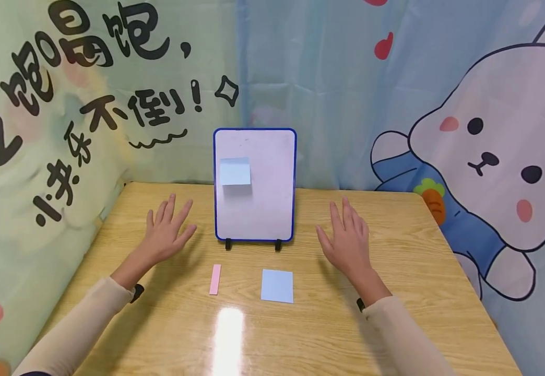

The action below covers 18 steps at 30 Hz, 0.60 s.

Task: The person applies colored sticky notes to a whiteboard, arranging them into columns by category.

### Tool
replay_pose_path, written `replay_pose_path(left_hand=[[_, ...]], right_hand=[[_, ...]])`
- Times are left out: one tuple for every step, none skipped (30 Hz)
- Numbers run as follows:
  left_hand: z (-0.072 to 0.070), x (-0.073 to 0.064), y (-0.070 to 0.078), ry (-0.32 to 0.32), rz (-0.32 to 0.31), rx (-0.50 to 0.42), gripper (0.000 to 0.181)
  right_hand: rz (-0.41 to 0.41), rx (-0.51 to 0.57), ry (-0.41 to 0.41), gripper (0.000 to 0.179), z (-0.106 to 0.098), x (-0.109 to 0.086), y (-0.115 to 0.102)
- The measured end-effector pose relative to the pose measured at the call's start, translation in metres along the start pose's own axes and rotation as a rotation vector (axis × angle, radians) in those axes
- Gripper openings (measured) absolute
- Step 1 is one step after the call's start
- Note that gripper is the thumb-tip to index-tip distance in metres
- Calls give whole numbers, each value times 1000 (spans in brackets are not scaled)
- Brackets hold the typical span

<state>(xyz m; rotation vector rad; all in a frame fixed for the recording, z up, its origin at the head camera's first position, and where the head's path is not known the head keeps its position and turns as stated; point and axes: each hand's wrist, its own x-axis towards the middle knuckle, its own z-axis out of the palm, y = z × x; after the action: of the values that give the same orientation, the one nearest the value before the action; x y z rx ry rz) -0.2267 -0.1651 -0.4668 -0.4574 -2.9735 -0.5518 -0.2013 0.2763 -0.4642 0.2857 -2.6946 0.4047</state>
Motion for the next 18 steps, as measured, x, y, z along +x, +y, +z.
replay_pose_path(left_hand=[[1,-2,-1,-6,-1,4,67],[2,-5,-2,-12,-4,6,67],[4,-6,-3,-14,-3,10,67],[5,-7,-3,-16,-2,9,67],[7,-8,-4,-20,-7,7,67],[9,-9,-5,-26,-12,12,67],[11,-11,-6,-32,-18,15,67],[13,-12,-6,-33,-19,14,67],[15,-13,-7,-35,-21,13,67],[17,-15,-8,-39,-23,13,67],[19,-16,-9,-42,-23,14,67],[20,-17,-9,-43,-21,13,67],[22,-18,-9,-42,-19,9,67],[23,-19,-9,-42,-17,4,67],[24,-20,-10,-45,-17,4,67],[24,-21,-10,-46,-15,1,67],[25,-21,-9,-50,-16,-2,67],[25,-22,-9,-58,-19,-4,67]], right_hand=[[5,-2,-7,72,1,-2,1],[11,-1,-15,72,1,-4,2],[13,0,-18,72,2,-5,3],[15,2,-19,72,3,-7,4],[16,6,-19,72,4,-9,5],[16,10,-20,71,5,-11,6],[15,14,-23,71,6,-13,7],[14,20,-26,71,7,-15,7],[11,25,-25,70,8,-16,8],[11,29,-28,70,9,-18,8],[13,34,-32,70,9,-20,9],[14,36,-36,70,10,-22,9],[17,39,-40,70,10,-24,9],[19,40,-44,70,11,-25,10],[22,39,-50,70,11,-26,10],[25,36,-59,70,12,-27,11],[28,36,-68,70,12,-28,11],[30,33,-76,71,13,-28,12]])
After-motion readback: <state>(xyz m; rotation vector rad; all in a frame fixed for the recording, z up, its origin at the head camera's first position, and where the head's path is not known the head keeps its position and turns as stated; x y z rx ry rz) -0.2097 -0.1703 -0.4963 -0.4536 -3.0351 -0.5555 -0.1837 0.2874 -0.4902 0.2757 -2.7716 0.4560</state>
